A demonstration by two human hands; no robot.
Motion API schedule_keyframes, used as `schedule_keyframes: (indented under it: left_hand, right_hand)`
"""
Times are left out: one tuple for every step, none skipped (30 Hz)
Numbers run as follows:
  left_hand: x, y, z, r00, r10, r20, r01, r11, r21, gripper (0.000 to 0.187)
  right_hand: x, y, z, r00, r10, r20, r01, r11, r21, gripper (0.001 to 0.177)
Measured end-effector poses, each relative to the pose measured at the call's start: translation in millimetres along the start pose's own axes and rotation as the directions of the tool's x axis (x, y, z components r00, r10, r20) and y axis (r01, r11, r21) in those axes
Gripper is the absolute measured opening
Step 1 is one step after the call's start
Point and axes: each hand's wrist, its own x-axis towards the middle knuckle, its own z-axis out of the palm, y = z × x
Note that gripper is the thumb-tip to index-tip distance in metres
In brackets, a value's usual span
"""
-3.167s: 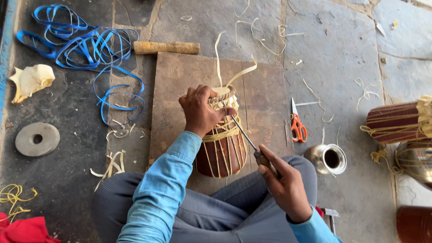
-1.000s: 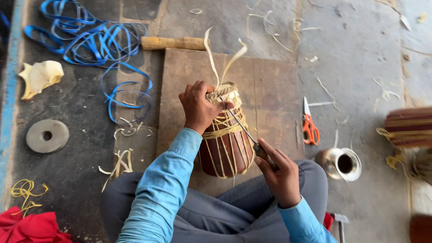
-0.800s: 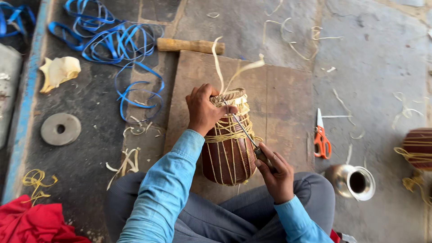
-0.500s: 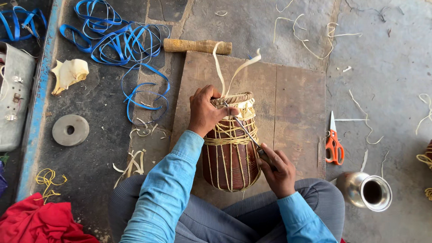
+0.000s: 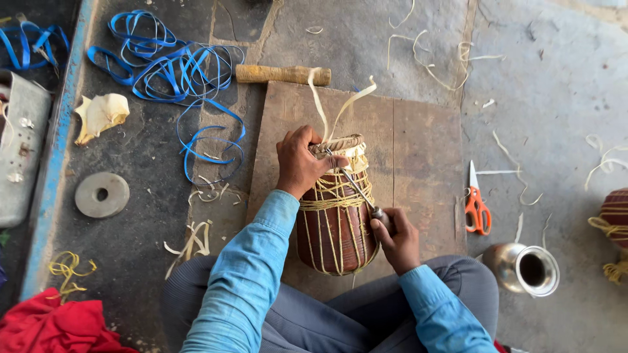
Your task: The person sits on the floor and uses a metal awl and a wooden mallet to weave a light-colored strip around the rim of a small drum. They repeatedly punch holes, pull the strip through, and tap it down to secure the weave.
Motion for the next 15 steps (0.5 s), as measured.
schedule_keyframes:
  left_hand:
    - [-1, 1, 1, 1.0, 0.001, -0.005, -0.001, 1.0, 0.003, 0.074]
    - [-2, 2, 3, 1.0, -0.006, 0.004, 0.006, 1.0, -0.002, 0.074]
    - [-1, 2, 5, 1.0, -0.012, 0.013, 0.012, 1.0, -0.008, 0.074]
    - [0, 2, 3, 1.0, -0.011, 0.028, 0.011, 1.0, -0.006, 0.075]
    - [0, 2, 3, 1.0, -0.004, 0.019, 0.004, 1.0, -0.003, 0.075]
    - [1, 3, 5, 1.0, 0.0, 0.004, 0.0, 1.0, -0.001, 0.075]
    - [1, 4, 5, 1.0, 0.004, -0.01, -0.004, 1.0, 0.001, 0.075]
    - [0, 3, 5, 1.0, -0.01, -0.014, 0.01, 1.0, -0.004, 0.075]
    - [-1, 1, 4, 1.0, -0.023, -0.017, 0.023, 1.0, -0.009, 0.075]
    - [2, -1, 1, 0.999, -0.032, -0.025, 0.032, 0.999, -0.009, 0.075]
    - [4, -4, -2, 0.999, -0.04, -0.019, 0.04, 0.999, -0.011, 0.076]
    - [4, -4, -1, 0.999, -0.049, -0.004, 0.048, 0.999, -0.018, 0.076]
    - [3, -5, 0, 0.998, -0.057, 0.011, 0.057, 0.998, -0.026, 0.077]
    - [5, -6, 1, 0.997, -0.072, 0.028, 0.073, 0.997, -0.032, 0.078]
    - [6, -7, 2, 0.995, -0.087, 0.045, 0.089, 0.995, -0.039, 0.079]
  right_hand:
    - [-1, 4, -2, 0.995, 0.085, 0.053, -0.09, 0.99, 0.105, 0.03]
    - [-4, 8, -5, 0.979, 0.169, 0.119, -0.19, 0.961, 0.202, 0.029]
    - [-4, 10, -10, 0.967, 0.197, 0.16, -0.237, 0.925, 0.296, 0.03]
    - [-5, 8, -11, 0.954, 0.223, 0.2, -0.286, 0.873, 0.395, 0.031]
    - [-4, 3, -11, 0.939, 0.243, 0.243, -0.335, 0.807, 0.486, 0.032]
    - [-4, -4, -10, 0.996, 0.061, 0.068, -0.077, 0.956, 0.284, 0.033]
    - [-5, -13, -7, 0.984, -0.17, -0.055, 0.172, 0.985, 0.026, 0.034]
    - [-7, -21, -8, 0.905, -0.413, -0.103, 0.378, 0.891, -0.253, 0.035]
    - [-8, -29, -12, 0.894, -0.437, -0.099, 0.389, 0.866, -0.314, 0.036]
    - [-5, -35, -14, 0.879, -0.467, -0.097, 0.404, 0.837, -0.368, 0.037]
    - [0, -39, -14, 0.863, -0.496, -0.094, 0.417, 0.806, -0.421, 0.038]
    - [-2, -41, -14, 0.943, -0.325, -0.074, 0.3, 0.924, -0.236, 0.038]
    - [-5, -41, -12, 0.989, -0.149, -0.017, 0.148, 0.988, -0.049, 0.038]
    - [-4, -40, -12, 0.997, 0.018, 0.071, -0.026, 0.992, 0.124, 0.038]
    - [-4, -39, -16, 0.965, 0.157, 0.209, -0.227, 0.899, 0.375, 0.038]
